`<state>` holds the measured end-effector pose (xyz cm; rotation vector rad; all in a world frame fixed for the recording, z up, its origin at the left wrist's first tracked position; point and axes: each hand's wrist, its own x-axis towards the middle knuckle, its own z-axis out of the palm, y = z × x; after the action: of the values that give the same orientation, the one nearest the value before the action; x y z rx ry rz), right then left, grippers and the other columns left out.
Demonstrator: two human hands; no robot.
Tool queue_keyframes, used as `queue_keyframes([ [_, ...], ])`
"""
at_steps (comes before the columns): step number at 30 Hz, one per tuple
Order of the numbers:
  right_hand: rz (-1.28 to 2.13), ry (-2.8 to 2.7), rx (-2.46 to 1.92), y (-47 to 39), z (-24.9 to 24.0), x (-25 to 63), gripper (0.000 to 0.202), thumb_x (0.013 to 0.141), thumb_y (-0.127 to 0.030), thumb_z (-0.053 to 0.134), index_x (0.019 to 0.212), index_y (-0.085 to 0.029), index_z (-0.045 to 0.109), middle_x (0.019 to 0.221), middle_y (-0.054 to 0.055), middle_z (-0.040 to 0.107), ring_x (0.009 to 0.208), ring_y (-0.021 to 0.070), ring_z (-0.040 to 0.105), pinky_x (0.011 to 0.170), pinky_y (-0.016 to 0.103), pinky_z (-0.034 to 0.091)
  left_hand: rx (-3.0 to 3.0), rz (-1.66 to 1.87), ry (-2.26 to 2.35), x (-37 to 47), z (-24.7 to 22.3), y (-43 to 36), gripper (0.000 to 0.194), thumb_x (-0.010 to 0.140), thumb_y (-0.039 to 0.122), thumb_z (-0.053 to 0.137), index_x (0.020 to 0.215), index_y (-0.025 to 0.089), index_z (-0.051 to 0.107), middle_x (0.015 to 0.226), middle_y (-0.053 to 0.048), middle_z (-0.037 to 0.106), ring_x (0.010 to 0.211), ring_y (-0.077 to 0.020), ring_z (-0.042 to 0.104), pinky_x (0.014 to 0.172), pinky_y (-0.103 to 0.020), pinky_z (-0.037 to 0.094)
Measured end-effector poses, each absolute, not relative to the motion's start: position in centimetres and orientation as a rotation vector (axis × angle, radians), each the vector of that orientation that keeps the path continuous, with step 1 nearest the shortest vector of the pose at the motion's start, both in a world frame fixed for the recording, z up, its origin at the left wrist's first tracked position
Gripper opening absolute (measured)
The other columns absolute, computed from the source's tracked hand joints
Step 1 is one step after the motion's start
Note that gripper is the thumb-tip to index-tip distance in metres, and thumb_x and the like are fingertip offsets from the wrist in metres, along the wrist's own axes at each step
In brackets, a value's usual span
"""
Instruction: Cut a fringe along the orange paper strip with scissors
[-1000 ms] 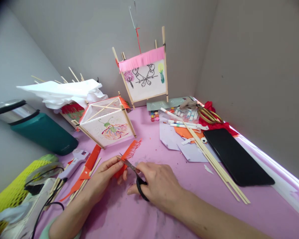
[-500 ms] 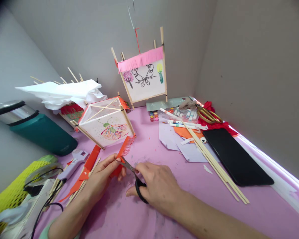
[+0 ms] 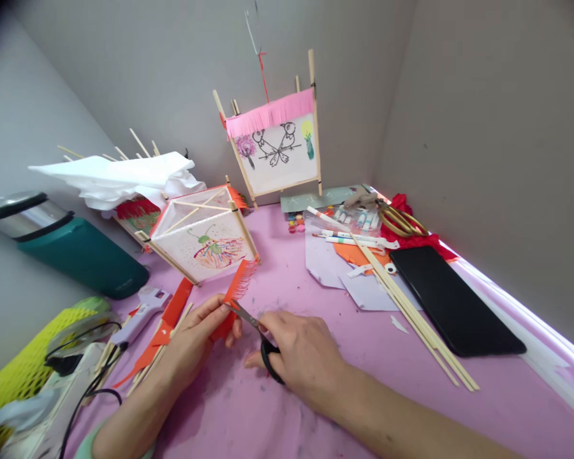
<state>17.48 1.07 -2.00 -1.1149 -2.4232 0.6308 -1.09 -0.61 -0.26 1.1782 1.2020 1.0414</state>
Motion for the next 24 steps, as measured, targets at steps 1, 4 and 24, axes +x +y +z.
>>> queue_keyframes([
  [1, 0.627, -2.421, -1.116, 1.06, -2.04, 17.47, 0.031, 0.077, -0.049, 0.065, 0.082, -0.02, 0.053, 0.074, -0.003, 0.061, 0.063, 0.0134, 0.053, 0.057, 0.023, 0.031, 1.175, 1.04, 1.2, -1.07, -0.22, -0.63, 0.019, 0.087, 0.031, 0.049, 0.078, 0.016, 0.054, 0.062, 0.0, 0.06, 0.054, -0.0109, 0.05, 0.056, -0.023, 0.039],
  [4, 0.619, -2.414, -1.115, 0.98, -2.16, 17.43, 0.031, 0.077, -0.049, 0.065, 0.08, -0.02, 0.053, 0.073, -0.003, 0.062, 0.062, 0.0134, 0.054, 0.056, 0.023, 0.031, 1.163, 1.033, 1.2, -1.04, -0.13, -0.67, 0.019, 0.087, 0.032, 0.049, 0.078, 0.016, 0.054, 0.062, 0.0, 0.061, 0.053, -0.011, 0.05, 0.056, -0.023, 0.039],
  [24, 0.626, -2.427, -1.112, 0.75, -2.06, 17.6, 0.029, 0.083, -0.049, 0.058, 0.082, -0.021, 0.055, 0.072, -0.001, 0.064, 0.061, 0.0138, 0.057, 0.055, 0.023, 0.031, 1.167, 1.009, 1.179, -1.12, -0.08, -0.74, 0.024, 0.089, 0.034, 0.047, 0.075, 0.016, 0.053, 0.063, 0.0, 0.06, 0.053, -0.0096, 0.045, 0.056, -0.023, 0.035],
])
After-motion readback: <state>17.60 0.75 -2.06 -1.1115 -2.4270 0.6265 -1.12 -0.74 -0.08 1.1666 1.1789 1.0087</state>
